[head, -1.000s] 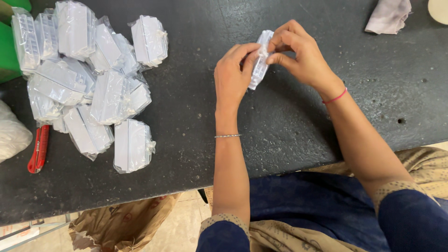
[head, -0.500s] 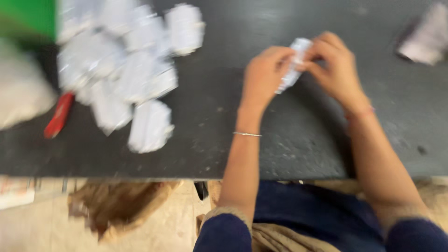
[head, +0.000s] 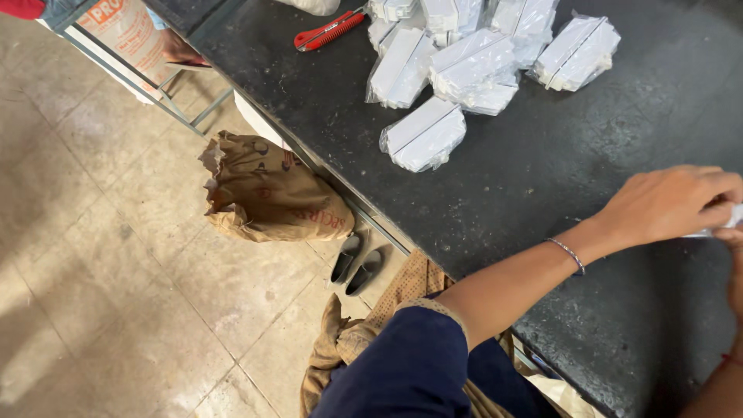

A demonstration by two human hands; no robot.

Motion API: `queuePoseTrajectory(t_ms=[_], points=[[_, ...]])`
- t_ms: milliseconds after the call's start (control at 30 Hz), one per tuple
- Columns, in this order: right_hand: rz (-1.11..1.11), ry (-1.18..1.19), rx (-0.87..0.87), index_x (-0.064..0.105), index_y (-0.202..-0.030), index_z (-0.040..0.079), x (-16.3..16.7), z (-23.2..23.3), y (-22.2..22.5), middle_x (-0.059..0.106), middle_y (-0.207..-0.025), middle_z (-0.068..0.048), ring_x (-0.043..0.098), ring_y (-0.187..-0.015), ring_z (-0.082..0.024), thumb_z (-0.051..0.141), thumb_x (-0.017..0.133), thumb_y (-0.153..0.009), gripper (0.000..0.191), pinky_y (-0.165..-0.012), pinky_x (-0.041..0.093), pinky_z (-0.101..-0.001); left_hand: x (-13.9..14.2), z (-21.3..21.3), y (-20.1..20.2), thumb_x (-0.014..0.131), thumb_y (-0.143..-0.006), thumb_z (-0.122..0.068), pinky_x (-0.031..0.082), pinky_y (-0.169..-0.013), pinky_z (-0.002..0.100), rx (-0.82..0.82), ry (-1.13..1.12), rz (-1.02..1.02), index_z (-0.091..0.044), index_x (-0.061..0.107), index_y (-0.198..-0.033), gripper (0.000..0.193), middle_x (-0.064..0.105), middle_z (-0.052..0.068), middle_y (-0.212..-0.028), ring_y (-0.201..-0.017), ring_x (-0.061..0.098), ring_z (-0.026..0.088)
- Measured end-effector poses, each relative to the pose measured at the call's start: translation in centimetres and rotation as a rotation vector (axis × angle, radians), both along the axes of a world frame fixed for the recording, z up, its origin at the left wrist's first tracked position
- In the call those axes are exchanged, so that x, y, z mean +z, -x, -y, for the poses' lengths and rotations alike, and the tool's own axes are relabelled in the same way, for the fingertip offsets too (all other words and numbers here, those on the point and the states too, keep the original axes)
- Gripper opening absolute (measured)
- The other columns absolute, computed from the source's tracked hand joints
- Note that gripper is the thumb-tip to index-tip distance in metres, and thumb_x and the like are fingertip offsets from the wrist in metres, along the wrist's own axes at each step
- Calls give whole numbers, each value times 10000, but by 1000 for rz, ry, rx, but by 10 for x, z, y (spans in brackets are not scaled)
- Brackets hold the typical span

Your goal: The person wipes white plastic parts with a cloth, then places them into clear plastic bags and seals them. The person repeats this process for several parts, stacking the packaged items on the table.

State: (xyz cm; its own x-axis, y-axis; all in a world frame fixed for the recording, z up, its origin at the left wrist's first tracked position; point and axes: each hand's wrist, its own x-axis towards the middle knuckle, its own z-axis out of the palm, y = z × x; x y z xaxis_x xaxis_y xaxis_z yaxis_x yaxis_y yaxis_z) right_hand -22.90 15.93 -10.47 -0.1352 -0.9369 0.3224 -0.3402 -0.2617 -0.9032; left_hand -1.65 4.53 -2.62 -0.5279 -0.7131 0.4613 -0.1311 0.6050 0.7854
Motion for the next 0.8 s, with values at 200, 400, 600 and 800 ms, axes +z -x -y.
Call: queuePoseTrajectory(t_ms=[200, 400, 600, 800], points=[[-349, -97, -206, 542, -1015, -17, 12, -7, -14, 540, -922, -40, 483, -833, -131, 138, 461, -1169, 233, -829, 420, -251, 3, 11, -2, 597, -940, -383, 572, -677, 329, 104, -24, -4, -242, 648, -1035, 177, 727, -60, -921, -785, 727, 172], [-482, 131, -239, 529, -1032, -6, 60, -18, -67, 535, -999, -71, 524, -920, -153, 1, 598, -1087, 88, -915, 441, -240, -10, 27, -9, 659, -951, -359, 583, -737, 304, 231, -234, -197, -187, 708, -1015, 189, 762, 5, -867, -772, 754, 162], [-404, 90, -351, 544, -1023, -2, 124, -28, -113, 609, -1076, -72, 635, -1028, -153, 7, 775, -1080, 238, -942, 562, -279, -24, 22, -10, 666, -998, -291, 583, -894, 325, 131, -357, -322, -105, 704, -1129, 231, 756, 71, -1010, -968, 743, 193], [-113, -72, -365, 599, -1174, 49, 148, -31, -116, 655, -967, -3, 632, -885, -86, 121, 826, -895, 366, -787, 531, -252, 7, 10, -28, 629, -1038, -242, 564, -872, 325, -20, -381, -304, -57, 678, -1118, 207, 718, 46, -1006, -920, 667, 161]])
